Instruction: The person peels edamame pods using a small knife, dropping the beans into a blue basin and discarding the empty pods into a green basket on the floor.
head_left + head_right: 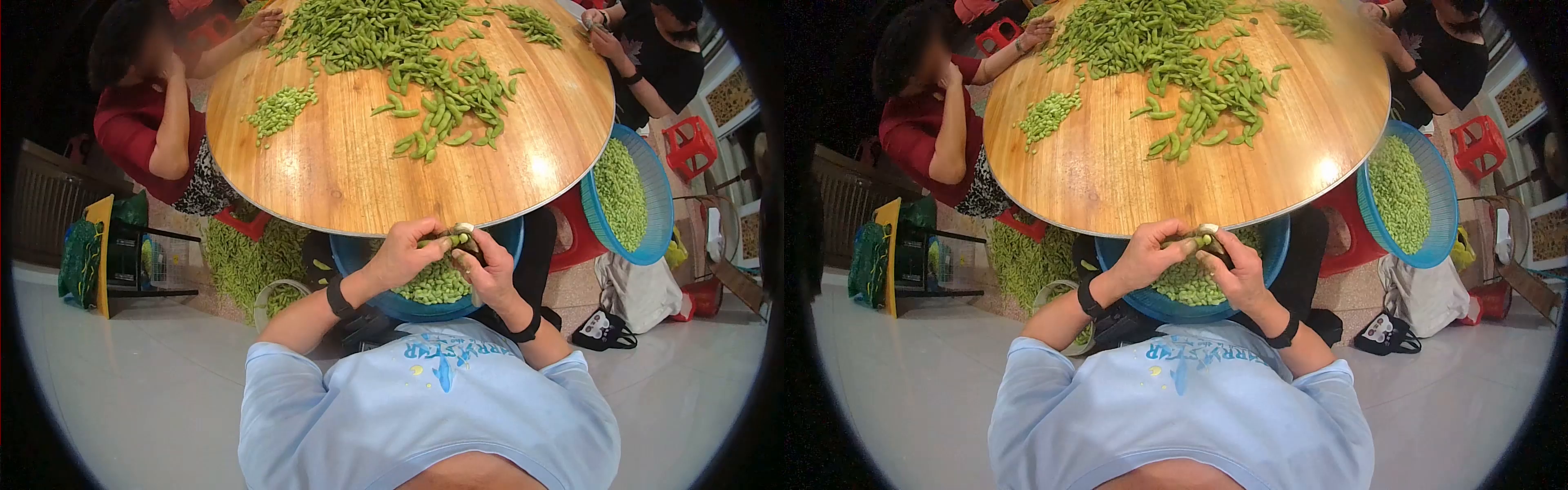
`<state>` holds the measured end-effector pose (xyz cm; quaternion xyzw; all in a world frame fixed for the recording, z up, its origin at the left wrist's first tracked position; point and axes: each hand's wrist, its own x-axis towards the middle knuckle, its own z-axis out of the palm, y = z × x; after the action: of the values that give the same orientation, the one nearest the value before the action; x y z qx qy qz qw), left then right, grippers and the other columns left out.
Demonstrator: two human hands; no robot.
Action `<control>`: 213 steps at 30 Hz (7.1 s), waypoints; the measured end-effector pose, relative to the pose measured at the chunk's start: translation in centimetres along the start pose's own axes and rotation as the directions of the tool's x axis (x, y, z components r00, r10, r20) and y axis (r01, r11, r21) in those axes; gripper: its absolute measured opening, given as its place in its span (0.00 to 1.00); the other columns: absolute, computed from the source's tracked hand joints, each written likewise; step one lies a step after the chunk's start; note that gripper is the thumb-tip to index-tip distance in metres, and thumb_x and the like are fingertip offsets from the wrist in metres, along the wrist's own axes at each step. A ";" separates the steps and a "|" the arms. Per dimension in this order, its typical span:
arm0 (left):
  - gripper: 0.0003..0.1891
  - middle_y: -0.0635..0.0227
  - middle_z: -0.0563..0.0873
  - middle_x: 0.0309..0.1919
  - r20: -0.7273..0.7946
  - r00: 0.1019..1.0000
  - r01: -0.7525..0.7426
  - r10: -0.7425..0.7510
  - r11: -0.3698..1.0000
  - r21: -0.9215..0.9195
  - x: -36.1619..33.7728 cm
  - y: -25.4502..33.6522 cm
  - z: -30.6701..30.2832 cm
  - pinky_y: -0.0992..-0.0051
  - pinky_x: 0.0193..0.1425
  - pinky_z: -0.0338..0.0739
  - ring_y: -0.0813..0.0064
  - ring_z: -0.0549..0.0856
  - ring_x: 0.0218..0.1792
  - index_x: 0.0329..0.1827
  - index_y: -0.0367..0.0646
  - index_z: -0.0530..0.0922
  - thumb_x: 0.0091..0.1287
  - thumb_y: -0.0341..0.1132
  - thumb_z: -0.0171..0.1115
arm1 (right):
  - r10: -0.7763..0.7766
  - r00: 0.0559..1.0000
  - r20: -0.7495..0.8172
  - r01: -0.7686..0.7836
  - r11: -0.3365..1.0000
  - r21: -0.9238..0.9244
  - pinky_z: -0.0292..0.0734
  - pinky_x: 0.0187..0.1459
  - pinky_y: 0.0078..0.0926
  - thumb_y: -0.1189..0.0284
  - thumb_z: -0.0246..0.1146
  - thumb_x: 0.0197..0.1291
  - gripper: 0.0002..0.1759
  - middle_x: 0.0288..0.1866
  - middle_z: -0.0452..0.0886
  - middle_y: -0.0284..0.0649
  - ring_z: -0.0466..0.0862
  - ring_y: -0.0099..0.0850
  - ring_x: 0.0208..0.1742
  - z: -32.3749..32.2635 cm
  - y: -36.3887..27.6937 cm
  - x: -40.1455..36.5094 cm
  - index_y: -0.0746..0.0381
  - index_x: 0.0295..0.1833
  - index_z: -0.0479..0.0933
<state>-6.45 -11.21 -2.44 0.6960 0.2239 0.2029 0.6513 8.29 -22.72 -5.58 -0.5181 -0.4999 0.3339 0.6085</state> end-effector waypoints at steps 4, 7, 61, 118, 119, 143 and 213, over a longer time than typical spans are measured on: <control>0.06 0.76 0.77 0.25 0.107 0.983 0.167 -0.147 0.962 -0.215 0.1 0.2 -0.4 0.83 0.25 0.64 0.87 0.71 0.23 0.37 0.37 0.78 0.66 0.32 0.58 | 0.065 0.998 0.005 -0.065 0.994 0.087 0.71 0.25 0.15 0.83 0.57 0.61 0.18 0.31 0.80 0.35 0.75 0.17 0.24 0.0 -0.3 -0.1 0.70 0.58 0.72; 0.08 0.73 0.74 0.23 0.246 0.937 0.349 -0.249 0.713 -0.608 0.1 0.0 -1.4 0.81 0.22 0.59 0.84 0.67 0.20 0.34 0.36 0.75 0.66 0.33 0.55 | 0.189 0.982 -0.020 -0.172 0.927 0.333 0.66 0.22 0.13 0.82 0.57 0.62 0.13 0.27 0.77 0.32 0.72 0.15 0.21 -0.5 -1.6 0.8 0.68 0.53 0.74; 0.11 0.61 0.86 0.31 -0.076 0.994 0.073 -0.084 0.989 -0.130 3.9 3.3 -5.8 0.83 0.28 0.75 0.82 0.82 0.27 0.48 0.35 0.73 0.63 0.23 0.60 | 0.291 0.954 0.078 -0.295 0.854 0.428 0.64 0.20 0.13 0.72 0.46 0.72 0.21 0.31 0.73 0.36 0.68 0.17 0.21 0.4 -2.1 2.1 0.67 0.67 0.64; 0.07 0.50 0.81 0.31 -0.020 0.948 -0.147 0.317 0.495 0.856 4.9 4.2 -8.2 0.57 0.42 0.75 0.48 0.81 0.37 0.34 0.35 0.79 0.62 0.31 0.58 | 0.093 0.981 0.169 -0.078 0.992 -0.096 0.71 0.29 0.23 0.77 0.60 0.62 0.13 0.26 0.76 0.40 0.77 0.25 0.25 0.2 -1.4 1.3 0.68 0.52 0.74; 0.07 0.49 0.81 0.32 -0.067 0.938 -0.114 0.339 0.486 0.866 7.1 2.9 -8.1 0.57 0.42 0.75 0.47 0.80 0.38 0.32 0.34 0.78 0.61 0.30 0.58 | 0.143 0.975 0.169 -0.140 0.990 -0.030 0.71 0.29 0.23 0.77 0.59 0.63 0.12 0.25 0.75 0.38 0.76 0.23 0.26 0.3 -1.5 1.3 0.69 0.51 0.74; 0.10 0.75 0.84 0.37 0.027 0.992 0.128 -0.126 0.987 -0.096 5.0 3.8 -3.4 0.82 0.44 0.75 0.86 0.79 0.37 0.47 0.35 0.81 0.64 0.26 0.63 | 0.344 0.917 0.200 -0.369 0.545 0.753 0.66 0.20 0.16 0.70 0.50 0.72 0.23 0.33 0.72 0.37 0.70 0.21 0.24 -0.6 -2.3 4.7 0.61 0.71 0.63; 0.08 0.52 0.78 0.28 0.043 0.969 -0.158 0.243 0.473 0.867 3.0 5.6 -6.2 0.58 0.41 0.74 0.50 0.79 0.36 0.34 0.36 0.79 0.63 0.34 0.59 | -0.228 0.936 0.269 0.338 0.797 -0.500 0.73 0.29 0.36 0.78 0.66 0.52 0.10 0.30 0.75 0.46 0.79 0.45 0.28 -0.1 -1.0 1.5 0.67 0.38 0.73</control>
<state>-7.26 -4.73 3.58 0.9396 0.2399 0.1681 0.1771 8.65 -21.57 -4.17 -0.5517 -0.7023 0.1338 0.4295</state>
